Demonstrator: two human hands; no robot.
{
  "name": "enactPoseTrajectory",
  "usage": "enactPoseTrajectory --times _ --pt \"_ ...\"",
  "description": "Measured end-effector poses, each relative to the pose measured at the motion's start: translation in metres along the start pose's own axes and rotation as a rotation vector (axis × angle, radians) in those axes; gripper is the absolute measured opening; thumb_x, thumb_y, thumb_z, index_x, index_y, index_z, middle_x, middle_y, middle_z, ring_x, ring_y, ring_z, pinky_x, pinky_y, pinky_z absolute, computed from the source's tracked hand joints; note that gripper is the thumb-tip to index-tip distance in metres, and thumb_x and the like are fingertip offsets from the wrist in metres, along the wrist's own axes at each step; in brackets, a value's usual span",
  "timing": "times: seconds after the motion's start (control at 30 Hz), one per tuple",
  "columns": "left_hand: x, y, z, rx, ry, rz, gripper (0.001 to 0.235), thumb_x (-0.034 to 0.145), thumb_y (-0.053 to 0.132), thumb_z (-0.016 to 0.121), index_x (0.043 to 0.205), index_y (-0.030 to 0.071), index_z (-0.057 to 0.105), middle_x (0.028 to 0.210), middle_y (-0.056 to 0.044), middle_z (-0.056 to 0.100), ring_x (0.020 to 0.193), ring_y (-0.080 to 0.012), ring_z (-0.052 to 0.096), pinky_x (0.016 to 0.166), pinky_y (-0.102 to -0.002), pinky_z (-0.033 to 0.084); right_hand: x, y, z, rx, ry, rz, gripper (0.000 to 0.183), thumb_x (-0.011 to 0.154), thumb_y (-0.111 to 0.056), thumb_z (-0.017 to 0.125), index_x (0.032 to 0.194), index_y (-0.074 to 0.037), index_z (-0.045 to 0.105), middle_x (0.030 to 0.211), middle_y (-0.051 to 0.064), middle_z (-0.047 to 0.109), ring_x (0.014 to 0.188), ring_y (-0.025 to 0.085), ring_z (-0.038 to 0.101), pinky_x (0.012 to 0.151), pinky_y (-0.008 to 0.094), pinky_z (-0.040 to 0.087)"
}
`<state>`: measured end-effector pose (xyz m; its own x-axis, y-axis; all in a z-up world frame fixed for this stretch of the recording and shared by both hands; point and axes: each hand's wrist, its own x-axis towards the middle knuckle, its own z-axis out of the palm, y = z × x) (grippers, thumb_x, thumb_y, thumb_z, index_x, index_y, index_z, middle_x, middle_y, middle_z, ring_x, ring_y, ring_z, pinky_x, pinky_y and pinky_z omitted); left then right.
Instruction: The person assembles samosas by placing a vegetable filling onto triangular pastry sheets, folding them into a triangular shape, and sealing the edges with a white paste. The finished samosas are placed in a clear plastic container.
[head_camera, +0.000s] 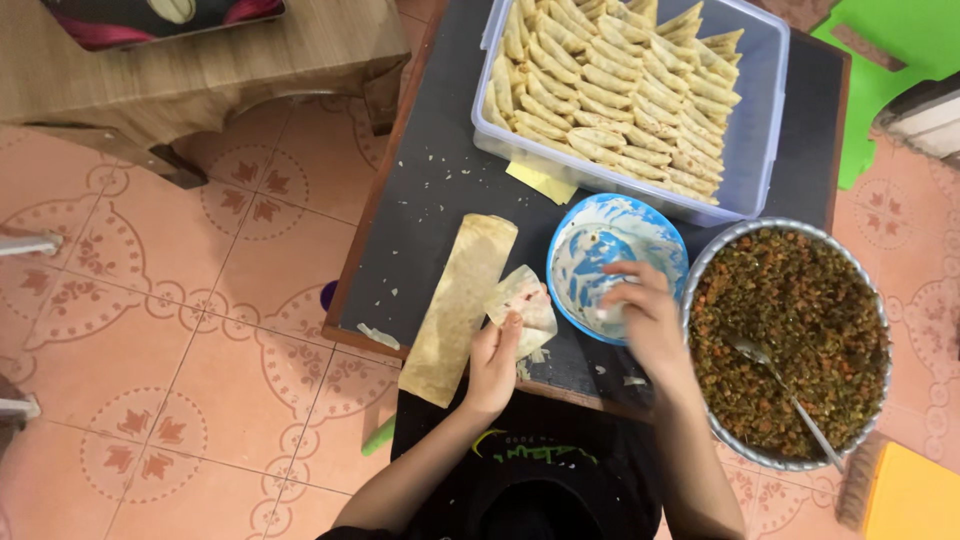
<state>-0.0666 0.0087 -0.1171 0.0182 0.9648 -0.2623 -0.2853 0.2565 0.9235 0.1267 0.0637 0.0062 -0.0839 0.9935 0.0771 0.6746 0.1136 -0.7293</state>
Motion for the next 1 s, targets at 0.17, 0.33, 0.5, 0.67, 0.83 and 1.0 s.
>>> enactPoseTrajectory --times 0.17,0.33,0.5,0.67,0.83,1.0 --pt "-0.021 0.037 0.005 -0.315 -0.302 -0.077 0.034 0.108 0.023 0.049 0.124 -0.002 0.063 0.111 -0.008 0.073 0.100 -0.0120 0.070 0.090 -0.028 0.056 -0.036 -0.050 -0.015 -0.361 0.219 -0.361 0.044 0.074 0.011 0.055 0.104 -0.013 0.076 0.137 0.016 0.056 0.134 0.043 0.048 0.113 0.053 0.040" --pt "-0.038 0.043 0.015 -0.584 -0.417 -0.253 0.037 0.110 0.019 0.050 0.134 -0.008 0.059 0.124 -0.011 0.069 0.115 -0.0163 0.064 0.102 -0.032 0.049 -0.028 -0.048 -0.022 -0.605 0.440 -0.570 0.037 0.086 0.007 0.064 0.110 -0.018 0.078 0.135 0.015 0.056 0.125 0.041 0.048 0.106 0.052 0.040" --pt "-0.036 0.050 0.025 -0.649 -0.413 -0.246 0.044 0.111 0.025 0.044 0.141 -0.006 0.054 0.137 -0.013 0.062 0.128 -0.0206 0.057 0.110 -0.035 0.044 -0.061 -0.044 -0.010 0.221 0.284 -0.319 0.059 0.090 -0.001 0.066 0.144 -0.012 0.048 0.129 0.013 0.062 0.118 0.030 0.059 0.102 0.042 0.048" --pt "-0.036 0.086 0.036 -0.312 -0.517 0.246 0.055 0.112 0.040 0.034 0.153 0.005 0.045 0.167 -0.010 0.023 0.157 -0.0250 0.016 0.128 -0.044 0.021 -0.080 -0.045 0.031 0.565 0.216 -0.124 0.073 0.100 -0.015 0.067 0.153 -0.007 0.018 0.146 0.014 0.040 0.112 0.027 0.069 0.084 0.034 0.067" --pt "-0.024 0.117 0.024 0.395 -0.547 0.922 0.032 0.111 0.029 0.049 0.133 0.012 0.066 0.140 -0.011 0.065 0.158 -0.0284 0.018 0.127 -0.058 0.001 -0.066 -0.056 -0.027 1.569 -0.132 0.525 0.077 0.093 0.004 0.068 0.159 -0.003 0.029 0.123 0.026 0.061 0.093 0.029 0.072 0.072 0.034 0.064" --pt "-0.036 0.124 0.027 -0.037 -0.480 0.327 0.036 0.112 0.023 0.046 0.135 0.002 0.063 0.134 -0.016 0.069 0.127 -0.0180 0.069 0.109 -0.034 0.056 -0.081 -0.078 -0.017 0.935 0.218 0.069 0.087 0.081 0.015 0.070 0.153 -0.010 0.029 0.131 0.018 0.057 0.093 0.024 0.069 0.074 0.033 0.064"
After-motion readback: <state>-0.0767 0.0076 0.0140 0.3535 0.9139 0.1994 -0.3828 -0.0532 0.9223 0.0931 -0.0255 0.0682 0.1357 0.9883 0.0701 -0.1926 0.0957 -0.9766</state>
